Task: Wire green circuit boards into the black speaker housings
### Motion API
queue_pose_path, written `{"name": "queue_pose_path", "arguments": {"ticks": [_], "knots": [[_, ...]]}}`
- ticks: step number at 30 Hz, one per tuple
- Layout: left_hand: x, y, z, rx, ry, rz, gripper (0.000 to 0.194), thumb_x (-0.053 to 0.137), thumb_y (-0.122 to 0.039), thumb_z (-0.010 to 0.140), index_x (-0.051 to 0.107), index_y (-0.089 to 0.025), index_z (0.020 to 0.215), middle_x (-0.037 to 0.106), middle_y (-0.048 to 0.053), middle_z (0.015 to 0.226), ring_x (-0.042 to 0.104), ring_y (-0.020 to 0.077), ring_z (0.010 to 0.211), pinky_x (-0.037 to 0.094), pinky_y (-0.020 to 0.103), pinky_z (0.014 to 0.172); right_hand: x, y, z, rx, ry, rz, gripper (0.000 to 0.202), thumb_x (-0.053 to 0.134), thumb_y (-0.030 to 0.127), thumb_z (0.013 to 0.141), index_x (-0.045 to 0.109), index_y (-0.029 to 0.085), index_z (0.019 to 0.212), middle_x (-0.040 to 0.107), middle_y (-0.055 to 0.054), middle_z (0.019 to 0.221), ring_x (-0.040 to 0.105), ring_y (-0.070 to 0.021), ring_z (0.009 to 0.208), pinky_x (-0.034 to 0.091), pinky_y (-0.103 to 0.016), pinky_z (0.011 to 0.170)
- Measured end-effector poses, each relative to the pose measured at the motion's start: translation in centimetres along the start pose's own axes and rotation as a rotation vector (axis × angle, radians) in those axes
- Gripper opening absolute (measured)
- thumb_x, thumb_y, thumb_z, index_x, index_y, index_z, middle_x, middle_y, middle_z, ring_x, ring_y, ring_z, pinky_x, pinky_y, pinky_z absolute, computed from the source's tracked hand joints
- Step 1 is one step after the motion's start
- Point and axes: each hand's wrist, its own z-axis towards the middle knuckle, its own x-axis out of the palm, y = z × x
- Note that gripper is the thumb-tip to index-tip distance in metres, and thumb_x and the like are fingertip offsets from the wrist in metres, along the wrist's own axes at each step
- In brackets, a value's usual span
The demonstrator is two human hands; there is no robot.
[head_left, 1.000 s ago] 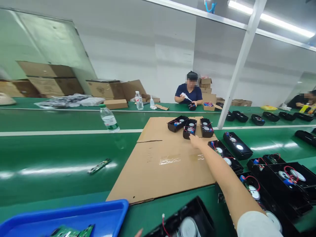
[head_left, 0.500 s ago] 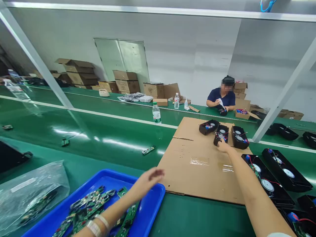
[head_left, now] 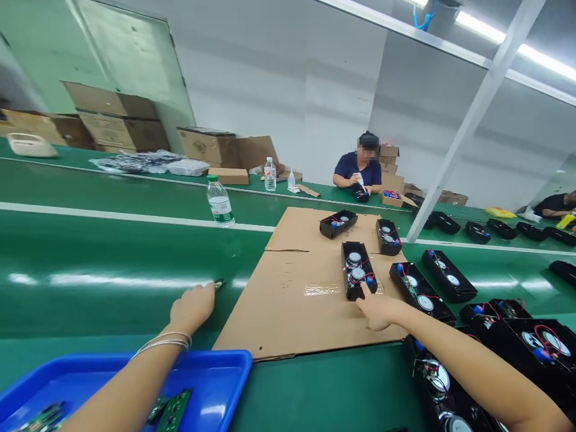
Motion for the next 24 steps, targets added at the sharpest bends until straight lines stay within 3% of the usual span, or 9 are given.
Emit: {"name": "queue_pose_path", "arguments": {"ticks": [5,8,12,14,16,20,24], "knots": [[-1.0,-0.7,-1.9,-0.071,0.071,-0.137,0.026,0.058,-0.033,0.087,0.059,-0.015,0.105,0.062,0.006,0.109,0.061,0.0234,0.098,0.050,0.043,0.083,1.6,2.4,-3.7,-0.050,-0.025,-0.018,0.047,0.069,0.024,0.074,0.053,0.007,0.116,0.014,-0.034,0.145,0.069,-0.0301,0.080,0.054,-0.042,0.069],[-1.8,-0.2,-4.2,-0.140,0.125,-0.317,0.025,0.054,-0.030,0.088,0.057,-0.013,0.105,0.066,0.007,0.099,0.064,0.0207,0.090,0.052,0.041,0.080,2.0,3.9,-5.5,-0.052,-0.059,-0.030,0.044,0.067,0.027,0.078,0.053,0.006,0.114,0.020,-0.034,0.144,0.068,-0.0306,0.085,0.054,-0.041,0.070],[-3.1,1.4,-10.4,-0.157,0.212,-0.602,0.034,0.057,-0.037,0.077,0.054,-0.017,0.105,0.070,0.006,0.092,0.065,0.0236,0.096,0.052,0.035,0.085,2.6,6.8,-7.9,-0.054,-0.183,-0.041,0.028,0.049,0.015,0.089,0.051,0.005,0.115,0.038,-0.029,0.135,0.057,-0.0315,0.108,0.048,-0.042,0.084],[-3.6,2.3,-14.4,-0.187,0.261,-0.711,0.047,0.065,-0.044,0.065,0.053,-0.022,0.104,0.072,0.006,0.093,0.064,0.0266,0.100,0.053,0.036,0.086,3.7,8.6,-9.3,-0.148,-0.200,-0.009,0.019,0.043,0.015,0.092,0.057,0.011,0.105,0.056,-0.018,0.116,0.060,-0.0260,0.100,0.048,-0.037,0.081],[-3.5,3.3,-18.3,-0.265,0.304,-0.848,0.059,0.073,-0.047,0.052,0.053,-0.026,0.102,0.072,0.006,0.095,0.063,0.0304,0.103,0.053,0.041,0.087,5.3,10.4,-10.8,-0.300,-0.220,0.042,0.014,0.045,0.018,0.091,0.059,0.015,0.092,0.063,-0.009,0.092,0.063,-0.0217,0.084,0.049,-0.031,0.070],[-1.9,5.1,-24.1,-0.383,0.362,-1.017,0.058,0.079,-0.049,0.044,0.057,-0.025,0.093,0.072,0.009,0.100,0.062,0.0353,0.102,0.053,0.045,0.084,8.2,14.1,-13.3,-0.591,-0.462,0.097,0.012,0.053,0.015,0.084,0.058,0.016,0.094,0.061,-0.004,0.079,0.057,-0.0166,0.065,0.043,-0.028,0.056],[0.1,6.2,-27.2,-0.439,0.427,-1.119,0.056,0.081,-0.047,0.045,0.062,-0.023,0.092,0.070,0.010,0.105,0.060,0.0343,0.105,0.052,0.041,0.085,9.9,17.5,-13.5,-0.784,-0.774,0.089,0.019,0.048,0.015,0.087,0.057,0.013,0.103,0.060,-0.005,0.077,0.049,-0.0163,0.064,0.038,-0.030,0.056]]}}
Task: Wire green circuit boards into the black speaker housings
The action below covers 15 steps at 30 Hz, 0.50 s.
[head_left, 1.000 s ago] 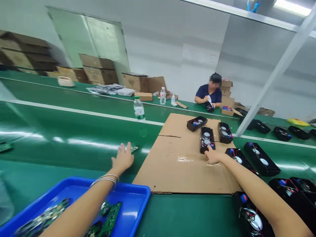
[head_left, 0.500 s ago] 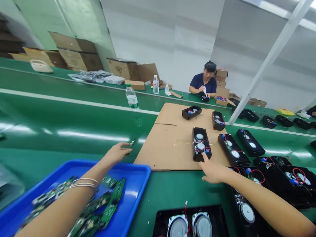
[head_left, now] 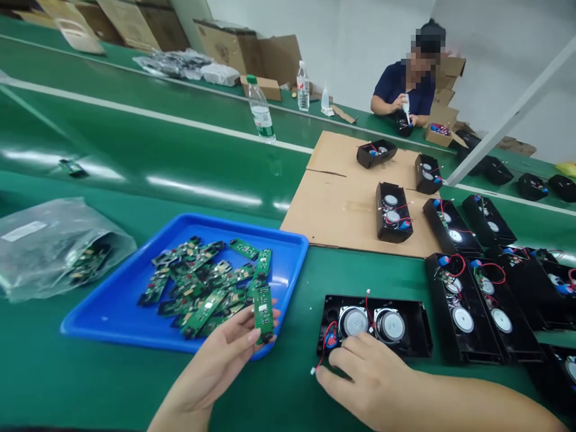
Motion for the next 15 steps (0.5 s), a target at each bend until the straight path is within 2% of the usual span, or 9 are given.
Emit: {"name": "queue_pose_path", "arguments": {"ticks": [3,6,8,10,12,13,15], "knots": [[0.3,1.5,-0.6,-0.022,0.054,-0.083,0.057,0.083,-0.043,0.045,0.064,-0.022,0.095,0.069,0.010,0.104,0.060,0.0326,0.104,0.052,0.039,0.084,2.3,0.8,0.9,-0.029,-0.060,-0.084,0.018,0.043,0.011,0.089,0.061,0.014,0.090,0.062,-0.008,0.085,0.048,-0.0164,0.068,0.035,-0.032,0.057],[0.7,2.3,-1.2,-0.038,0.137,-0.130,0.058,0.085,-0.041,0.047,0.065,-0.020,0.097,0.069,0.010,0.099,0.060,0.0317,0.101,0.051,0.039,0.082,4.0,1.0,1.3,-0.026,-0.104,-0.115,0.026,0.039,0.007,0.088,0.060,0.016,0.075,0.064,-0.007,0.084,0.050,-0.0162,0.072,0.036,-0.032,0.060],[1.0,2.6,-1.6,-0.032,0.210,-0.160,0.057,0.085,-0.040,0.048,0.065,-0.019,0.097,0.068,0.010,0.095,0.060,0.0298,0.098,0.050,0.037,0.081,4.3,0.9,1.4,-0.007,-0.179,-0.092,0.028,0.037,0.006,0.089,0.060,0.016,0.077,0.066,-0.006,0.086,0.054,-0.0176,0.083,0.040,-0.033,0.070],[1.4,2.9,-1.8,-0.009,0.270,-0.201,0.054,0.085,-0.040,0.051,0.064,-0.019,0.096,0.066,0.007,0.091,0.062,0.0254,0.091,0.050,0.036,0.081,3.9,0.6,1.7,0.039,-0.253,0.002,0.027,0.035,0.007,0.092,0.059,0.017,0.084,0.068,-0.005,0.087,0.057,-0.0184,0.094,0.039,-0.038,0.088],[1.8,3.2,-1.9,0.032,0.296,-0.232,0.048,0.083,-0.039,0.056,0.062,-0.021,0.096,0.062,0.003,0.087,0.062,0.0209,0.083,0.051,0.036,0.079,3.2,0.1,2.1,0.159,-0.301,0.200,0.025,0.035,0.013,0.095,0.058,0.019,0.088,0.068,-0.001,0.081,0.062,-0.0161,0.086,0.037,-0.042,0.098],[2.1,3.3,-1.9,0.059,0.292,-0.232,0.045,0.081,-0.038,0.059,0.061,-0.022,0.095,0.059,0.002,0.086,0.062,0.0194,0.079,0.053,0.035,0.074,2.8,-0.2,2.3,0.267,-0.316,0.326,0.021,0.037,0.018,0.096,0.057,0.020,0.090,0.069,0.000,0.078,0.064,-0.0149,0.079,0.041,-0.041,0.096],[2.6,3.3,-1.8,0.114,0.266,-0.214,0.042,0.080,-0.035,0.060,0.056,-0.024,0.092,0.056,-0.001,0.084,0.060,0.0169,0.073,0.052,0.030,0.061,2.1,-0.8,2.7,0.545,-0.342,0.573,0.014,0.045,0.029,0.093,0.056,0.021,0.092,0.069,0.001,0.071,0.065,-0.0146,0.065,0.052,-0.034,0.080]]}}
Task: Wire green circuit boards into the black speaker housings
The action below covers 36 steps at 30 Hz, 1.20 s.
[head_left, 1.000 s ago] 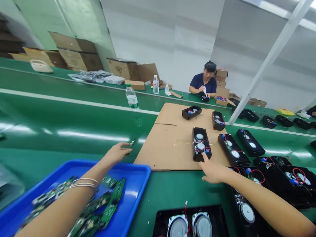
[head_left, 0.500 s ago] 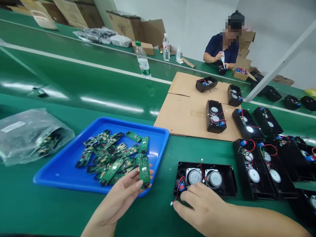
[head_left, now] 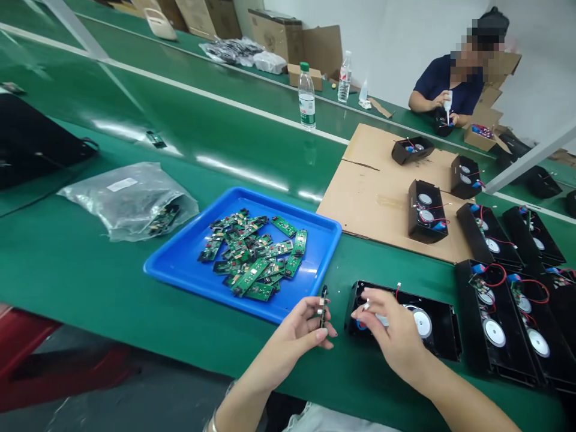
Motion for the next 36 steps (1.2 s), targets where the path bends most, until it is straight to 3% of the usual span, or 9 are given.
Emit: {"name": "queue_pose_path", "arguments": {"ticks": [2,4,8,12,18,23,28,32,36], "knots": [[0.5,0.1,0.2,0.035,-0.019,0.043,0.042,0.079,-0.032,0.061,0.051,-0.024,0.091,0.056,-0.002,0.081,0.059,0.0146,0.067,0.047,0.024,0.050,-0.5,0.0,0.7,0.265,-0.021,0.145,0.015,0.054,0.035,0.086,0.058,0.021,0.084,0.067,0.001,0.062,0.065,-0.0164,0.057,0.053,-0.028,0.059],[0.9,0.1,0.4,0.048,-0.030,0.092,0.040,0.075,-0.031,0.065,0.046,-0.025,0.092,0.060,-0.002,0.079,0.057,0.0130,0.061,0.043,0.023,0.047,-0.8,-0.2,1.1,0.376,0.002,0.224,0.015,0.060,0.035,0.080,0.060,0.021,0.075,0.065,0.002,0.057,0.063,-0.0160,0.051,0.050,-0.025,0.050],[1.6,-0.1,0.5,0.091,-0.090,0.178,0.034,0.066,-0.034,0.074,0.041,-0.025,0.094,0.065,0.000,0.079,0.058,0.0134,0.059,0.043,0.025,0.049,-1.1,-0.5,1.2,0.305,0.087,0.221,0.015,0.057,0.029,0.081,0.069,0.021,0.083,0.068,-0.002,0.076,0.064,-0.0156,0.067,0.052,-0.025,0.061],[2.1,-0.4,0.6,0.142,-0.086,0.185,0.032,0.061,-0.035,0.079,0.046,-0.022,0.104,0.066,0.005,0.093,0.062,0.0172,0.074,0.050,0.031,0.066,-1.1,-0.8,0.9,0.239,0.152,0.198,0.025,0.048,0.029,0.088,0.071,0.023,0.096,0.066,-0.004,0.088,0.063,-0.0158,0.076,0.051,-0.025,0.064],[2.2,-0.9,1.0,0.084,-0.039,0.182,0.046,0.061,-0.036,0.077,0.053,-0.019,0.119,0.064,0.009,0.110,0.064,0.0226,0.090,0.053,0.036,0.080,-0.8,-1.7,0.6,0.270,0.000,0.188,0.014,0.060,0.025,0.082,0.073,0.022,0.079,0.068,-0.004,0.077,0.061,-0.0168,0.072,0.049,-0.029,0.071],[1.8,-1.4,1.0,0.126,-0.038,0.397,0.034,0.056,-0.030,0.079,0.065,-0.017,0.109,0.066,0.002,0.071,0.061,0.0157,0.062,0.052,0.029,0.063,-0.9,-1.6,1.0,0.371,0.008,0.705,0.007,0.069,0.031,0.077,0.075,0.027,0.079,0.068,-0.002,0.074,0.061,-0.0129,0.065,0.050,-0.023,0.060],[1.6,-2.3,1.0,0.204,-0.072,0.557,0.024,0.058,-0.029,0.075,0.068,-0.021,0.095,0.061,0.004,0.084,0.055,0.0125,0.059,0.045,0.021,0.045,-1.0,-1.4,2.3,0.416,0.050,1.120,0.010,0.076,0.039,0.070,0.075,0.030,0.074,0.065,0.001,0.062,0.054,-0.0075,0.051,0.045,-0.018,0.048],[1.3,-2.6,1.2,0.167,-0.150,0.559,0.018,0.061,-0.026,0.070,0.057,-0.021,0.087,0.060,0.000,0.076,0.057,0.0144,0.062,0.049,0.023,0.052,-0.5,-1.3,2.8,0.395,0.071,1.044,0.012,0.080,0.038,0.065,0.074,0.027,0.067,0.060,0.001,0.062,0.051,-0.0072,0.052,0.042,-0.019,0.048],[1.0,-2.8,1.2,0.133,-0.072,0.485,0.015,0.063,-0.024,0.068,0.054,-0.021,0.080,0.056,-0.004,0.069,0.056,0.0119,0.057,0.049,0.022,0.052,0.0,-0.7,2.5,0.295,0.140,0.601,0.013,0.072,0.032,0.073,0.071,0.021,0.065,0.055,0.000,0.062,0.050,-0.0102,0.055,0.041,-0.023,0.050]]}}
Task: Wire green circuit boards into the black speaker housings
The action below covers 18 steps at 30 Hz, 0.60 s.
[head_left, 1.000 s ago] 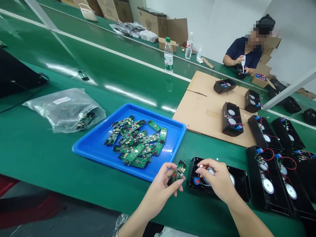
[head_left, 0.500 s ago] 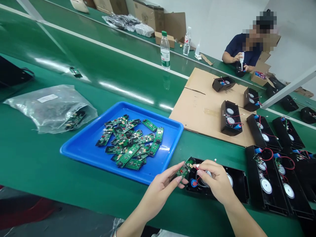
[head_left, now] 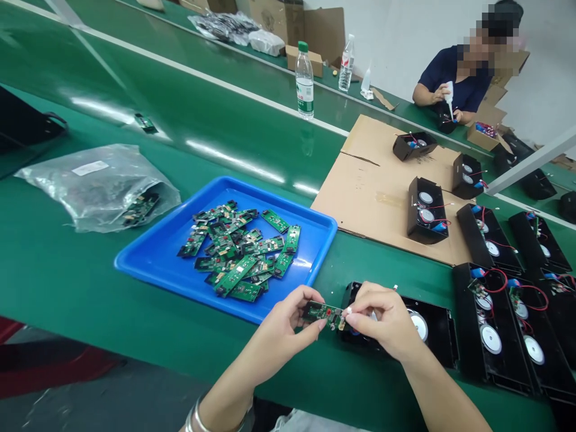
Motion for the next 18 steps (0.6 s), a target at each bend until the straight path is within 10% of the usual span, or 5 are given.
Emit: {"name": "queue_pose_path", "arguments": {"ticks": [8,11,18], "knots": [[0.2,0.4,-0.2,0.172,-0.018,-0.137,0.022,0.074,-0.023,0.067,0.067,-0.022,0.087,0.069,0.001,0.086,0.067,0.0168,0.079,0.056,0.023,0.069,0.7,0.8,-0.9,-0.147,0.058,-0.500,0.025,0.042,0.024,0.093,0.060,0.018,0.076,0.051,-0.002,0.072,0.048,-0.0139,0.069,0.039,-0.028,0.064],[0.2,0.6,-0.4,0.381,-0.065,0.033,0.022,0.073,-0.024,0.072,0.069,-0.024,0.094,0.069,0.006,0.112,0.064,0.0218,0.104,0.053,0.027,0.086,0.7,1.1,-1.2,-0.118,0.060,-0.528,0.024,0.040,0.020,0.091,0.051,0.019,0.070,0.049,0.000,0.070,0.046,-0.0132,0.068,0.036,-0.028,0.065],[0.5,0.1,-0.9,0.619,-0.004,0.280,0.030,0.065,-0.026,0.081,0.065,-0.027,0.111,0.074,0.004,0.104,0.069,0.0174,0.094,0.055,0.024,0.084,0.7,1.6,-1.2,0.004,0.129,-0.358,0.024,0.041,0.022,0.084,0.040,0.019,0.060,0.045,0.002,0.066,0.043,-0.0126,0.067,0.030,-0.027,0.064]]}}
